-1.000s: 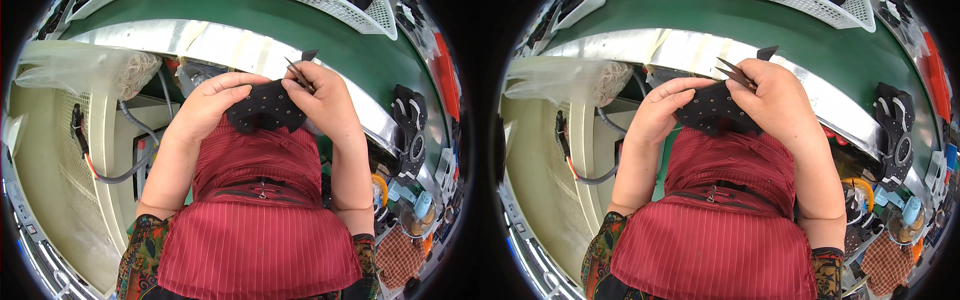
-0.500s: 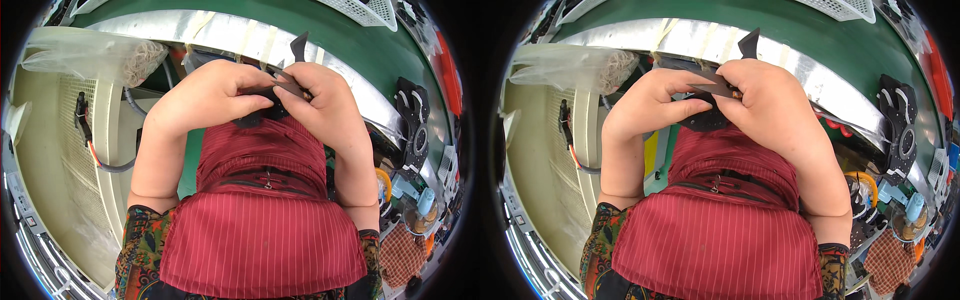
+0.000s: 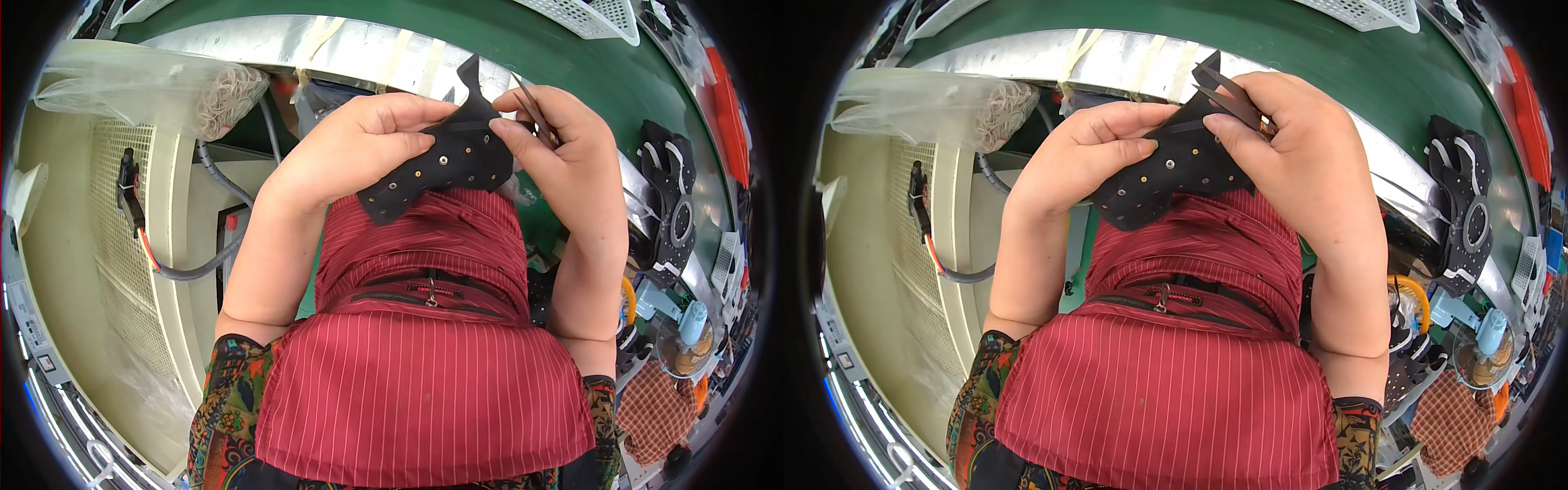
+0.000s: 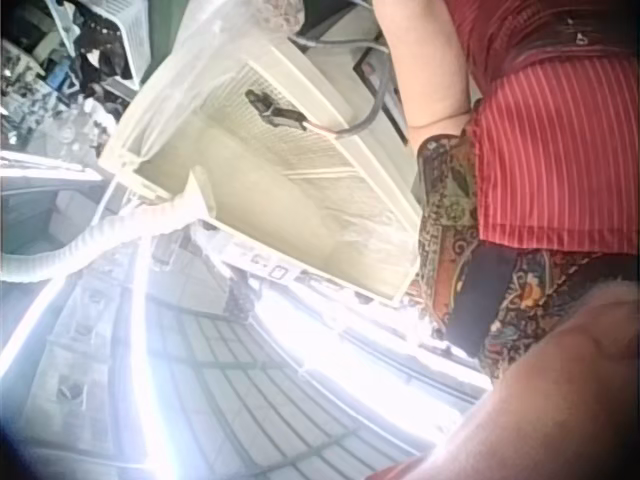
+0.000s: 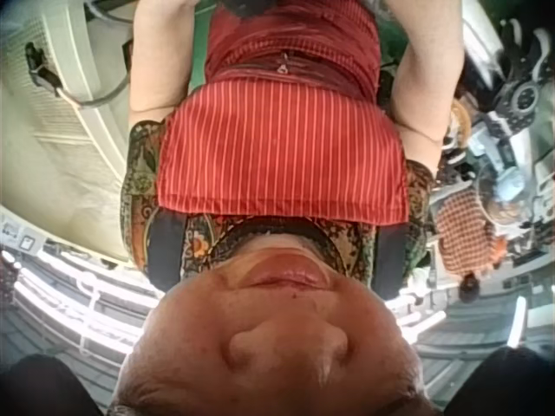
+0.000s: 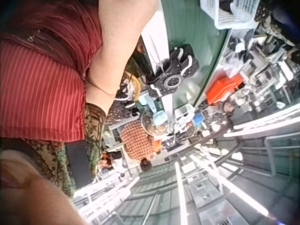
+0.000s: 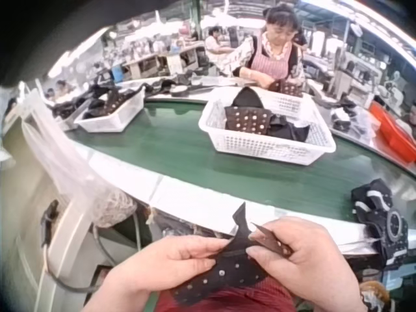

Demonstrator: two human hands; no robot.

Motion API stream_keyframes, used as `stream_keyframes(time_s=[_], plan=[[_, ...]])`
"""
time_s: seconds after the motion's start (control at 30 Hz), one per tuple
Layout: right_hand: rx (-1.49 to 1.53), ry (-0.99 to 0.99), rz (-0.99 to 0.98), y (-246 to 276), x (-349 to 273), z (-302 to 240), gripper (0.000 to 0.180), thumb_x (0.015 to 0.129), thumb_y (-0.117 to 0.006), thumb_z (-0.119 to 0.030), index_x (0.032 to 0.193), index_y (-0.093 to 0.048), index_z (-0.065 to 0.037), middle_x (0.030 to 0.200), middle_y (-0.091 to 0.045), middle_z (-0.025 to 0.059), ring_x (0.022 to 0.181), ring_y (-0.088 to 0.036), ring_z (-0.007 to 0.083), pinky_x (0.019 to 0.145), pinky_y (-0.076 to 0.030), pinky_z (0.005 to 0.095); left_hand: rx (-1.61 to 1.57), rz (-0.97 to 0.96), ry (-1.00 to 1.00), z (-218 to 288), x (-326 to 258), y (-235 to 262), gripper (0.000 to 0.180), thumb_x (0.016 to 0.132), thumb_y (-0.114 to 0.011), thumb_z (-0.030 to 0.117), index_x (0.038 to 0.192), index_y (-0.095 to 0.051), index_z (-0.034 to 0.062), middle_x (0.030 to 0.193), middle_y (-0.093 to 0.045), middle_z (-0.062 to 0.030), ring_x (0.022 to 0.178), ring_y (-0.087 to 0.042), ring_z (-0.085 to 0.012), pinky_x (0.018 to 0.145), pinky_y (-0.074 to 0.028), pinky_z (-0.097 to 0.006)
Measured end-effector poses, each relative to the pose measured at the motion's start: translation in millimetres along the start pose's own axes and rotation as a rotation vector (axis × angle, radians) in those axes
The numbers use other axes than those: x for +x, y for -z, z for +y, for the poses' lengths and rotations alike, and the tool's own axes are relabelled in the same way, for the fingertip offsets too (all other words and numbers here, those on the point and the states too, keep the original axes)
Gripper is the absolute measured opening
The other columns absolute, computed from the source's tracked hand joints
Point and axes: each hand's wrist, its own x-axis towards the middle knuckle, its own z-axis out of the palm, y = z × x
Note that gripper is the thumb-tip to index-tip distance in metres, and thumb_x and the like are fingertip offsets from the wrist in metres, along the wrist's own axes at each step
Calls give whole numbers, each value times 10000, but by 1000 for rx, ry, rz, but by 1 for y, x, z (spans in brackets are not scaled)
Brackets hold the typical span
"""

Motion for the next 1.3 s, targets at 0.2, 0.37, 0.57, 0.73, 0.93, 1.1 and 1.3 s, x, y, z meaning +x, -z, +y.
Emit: stream_keyframes(time_s=[0.2,0.37,0.57,0.73,0.93,1.1,1.3], plan=[[-63,44,-4,-5,8,2,170,765,-669,-107,875,-622,13,758,-584,127,711,-567,284,641,-437,347,-21,12,26,3,-2,0,363,880,-546,-9,1243,-544,-16,1119,-635,-104,991,-610,-143,859,-498,-270],[-110,70,19,-6,12,2,170,767,-662,-117,865,-616,14,763,-584,133,727,-566,301,654,-443,361,-58,-17,27,2,0,0,361,876,-553,-8,1237,-556,-4,1117,-636,-101,990,-610,-143,865,-494,-272],[-115,64,-5,-8,14,5,159,778,-649,-117,860,-615,15,765,-589,140,729,-570,307,656,-447,364,-30,-42,6,2,0,2,347,875,-565,4,1222,-576,12,1126,-635,-78,1001,-603,-133,870,-484,-264],[17,58,-66,-10,16,12,96,798,-648,-63,840,-600,9,695,-527,23,637,-465,78,585,-389,232,55,-28,-60,-5,0,5,343,875,-570,9,1218,-581,14,1125,-635,-68,1010,-597,-129,875,-472,-259],[100,51,-228,-9,16,17,114,814,-625,-89,838,-579,12,690,-537,57,624,-462,134,578,-399,275,168,-100,-67,-1,-3,13,350,861,-564,-7,1211,-561,-19,1114,-634,-78,1022,-584,-125,876,-462,-257],[-114,79,-238,-7,16,14,156,804,-626,-151,837,-590,-3,718,-596,157,647,-572,302,598,-447,361,284,-141,-27,11,-4,4,381,842,-587,-1,1214,-523,-57,1056,-640,-74,978,-583,-114,859,-457,-250],[-175,147,-216,-8,14,7,174,795,-633,-178,826,-591,-12,716,-587,166,703,-580,349,615,-448,403,712,50,-35,15,1,-10,249,828,-641,49,1064,-629,-29,855,-655,-41,783,-573,-76,710,-469,-231]])
